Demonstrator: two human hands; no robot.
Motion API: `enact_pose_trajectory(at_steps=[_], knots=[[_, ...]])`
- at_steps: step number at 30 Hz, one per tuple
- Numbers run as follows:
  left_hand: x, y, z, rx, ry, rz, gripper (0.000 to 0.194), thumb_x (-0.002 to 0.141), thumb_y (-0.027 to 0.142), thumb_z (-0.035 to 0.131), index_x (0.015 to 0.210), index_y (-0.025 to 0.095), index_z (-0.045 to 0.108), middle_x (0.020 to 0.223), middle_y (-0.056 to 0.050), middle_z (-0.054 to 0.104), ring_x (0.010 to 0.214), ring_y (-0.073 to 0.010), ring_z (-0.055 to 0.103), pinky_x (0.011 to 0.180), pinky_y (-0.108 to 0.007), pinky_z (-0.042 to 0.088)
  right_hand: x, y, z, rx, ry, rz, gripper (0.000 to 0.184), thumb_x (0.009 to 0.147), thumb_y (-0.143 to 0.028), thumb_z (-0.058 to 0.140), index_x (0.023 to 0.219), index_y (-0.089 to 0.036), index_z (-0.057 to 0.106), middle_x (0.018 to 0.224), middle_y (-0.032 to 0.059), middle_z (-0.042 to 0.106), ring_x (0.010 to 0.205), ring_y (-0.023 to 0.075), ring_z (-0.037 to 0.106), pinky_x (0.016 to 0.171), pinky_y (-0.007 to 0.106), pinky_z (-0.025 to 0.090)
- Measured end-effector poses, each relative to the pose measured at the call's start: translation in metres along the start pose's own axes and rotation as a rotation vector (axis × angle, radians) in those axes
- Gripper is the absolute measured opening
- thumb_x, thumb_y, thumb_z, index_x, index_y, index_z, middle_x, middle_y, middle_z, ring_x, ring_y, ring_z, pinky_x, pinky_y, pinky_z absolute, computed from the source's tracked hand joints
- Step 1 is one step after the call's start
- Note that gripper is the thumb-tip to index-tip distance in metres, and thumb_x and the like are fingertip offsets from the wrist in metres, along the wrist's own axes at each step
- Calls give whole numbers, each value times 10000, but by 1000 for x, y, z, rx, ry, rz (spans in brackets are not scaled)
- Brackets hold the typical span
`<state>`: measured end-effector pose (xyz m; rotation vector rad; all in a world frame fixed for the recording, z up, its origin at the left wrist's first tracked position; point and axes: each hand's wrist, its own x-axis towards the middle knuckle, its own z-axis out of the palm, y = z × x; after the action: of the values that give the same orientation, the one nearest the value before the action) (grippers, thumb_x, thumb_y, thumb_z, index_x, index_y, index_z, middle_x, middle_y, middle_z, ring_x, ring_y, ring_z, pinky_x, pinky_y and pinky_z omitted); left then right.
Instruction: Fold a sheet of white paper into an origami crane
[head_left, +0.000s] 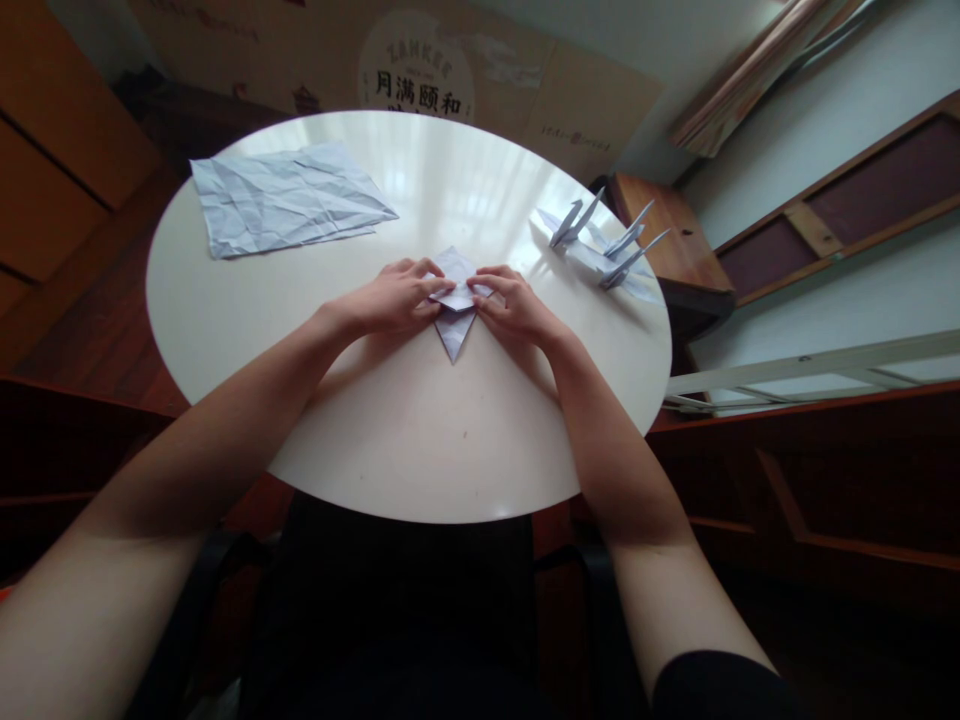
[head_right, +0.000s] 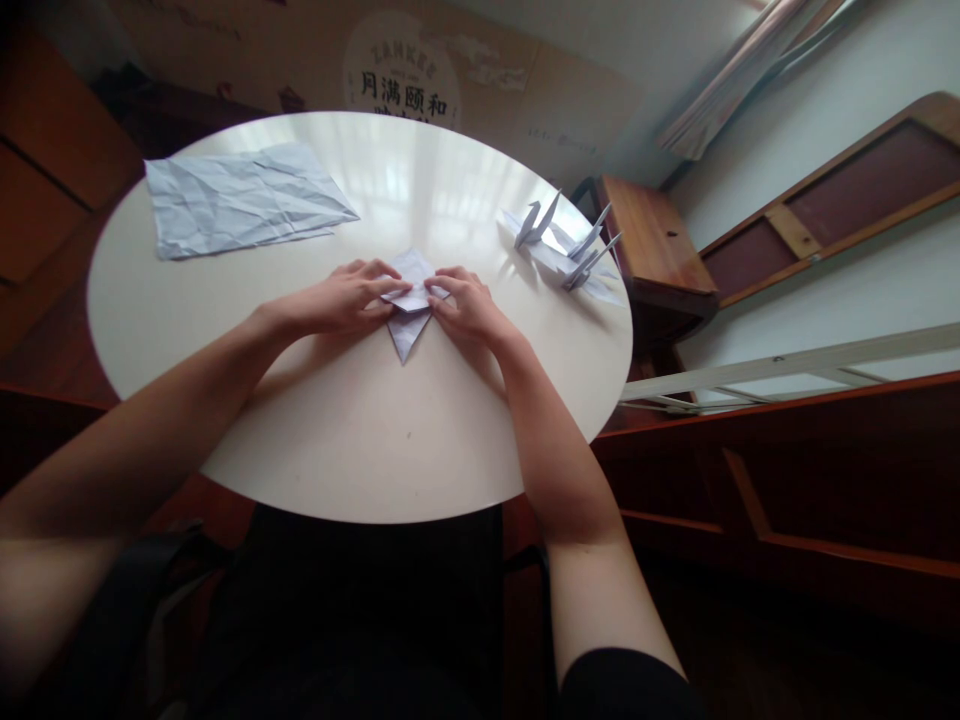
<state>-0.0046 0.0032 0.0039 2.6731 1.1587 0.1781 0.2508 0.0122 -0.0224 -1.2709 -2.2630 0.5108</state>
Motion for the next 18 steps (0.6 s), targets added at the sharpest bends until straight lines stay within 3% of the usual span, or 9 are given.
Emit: enact_pose_trajectory(at_steps=[18], knots=[[0,0,1,-39,2,-2,478,1032,409,425,1479,279,532,1497,-66,472,1350,-307,432,1181,-425,256,1,1,-1,22,-18,14,394,904,-450,654,1238,-255,731,1343,108,599,1298,332,533,1166,559,385]])
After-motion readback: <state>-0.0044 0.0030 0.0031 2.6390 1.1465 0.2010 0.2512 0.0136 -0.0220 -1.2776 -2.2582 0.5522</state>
